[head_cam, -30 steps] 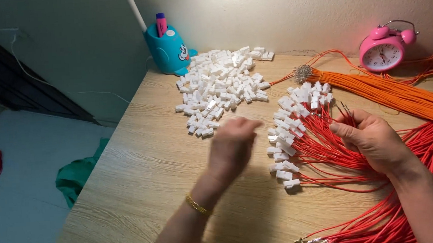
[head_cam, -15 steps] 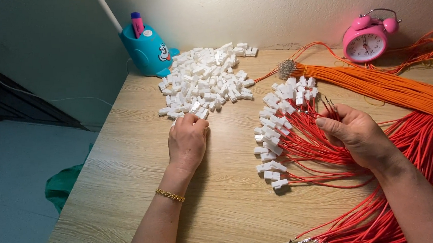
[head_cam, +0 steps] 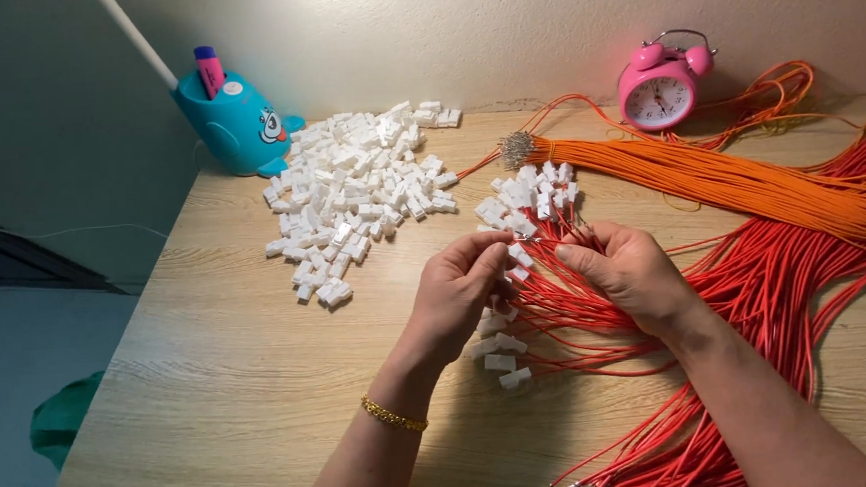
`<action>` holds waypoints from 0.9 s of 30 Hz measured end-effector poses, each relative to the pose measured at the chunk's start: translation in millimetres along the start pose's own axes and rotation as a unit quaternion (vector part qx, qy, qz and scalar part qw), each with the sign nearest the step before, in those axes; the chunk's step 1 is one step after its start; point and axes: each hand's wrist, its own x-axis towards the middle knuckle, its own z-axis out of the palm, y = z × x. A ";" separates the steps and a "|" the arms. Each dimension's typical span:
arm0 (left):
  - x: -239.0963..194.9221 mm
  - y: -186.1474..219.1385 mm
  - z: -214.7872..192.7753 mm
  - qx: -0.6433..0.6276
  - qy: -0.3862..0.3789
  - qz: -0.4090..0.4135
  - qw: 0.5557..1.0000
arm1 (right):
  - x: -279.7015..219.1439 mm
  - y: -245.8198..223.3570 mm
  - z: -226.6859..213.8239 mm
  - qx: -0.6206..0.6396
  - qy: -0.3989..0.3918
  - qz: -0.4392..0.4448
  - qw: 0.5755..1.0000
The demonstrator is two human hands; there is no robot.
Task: The person repeatedly picks up small white plastic connectors and red wires from a wooden table. They insert the metal ends of the wires into the connectors by hand and place the assembled units back onto the table. The process is repeated continuously throughout the video.
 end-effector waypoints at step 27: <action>-7.2 -13.4 11.7 0.083 0.015 0.131 0.988 | -5.0 27.3 -28.1 -0.025 -0.024 0.063 0.997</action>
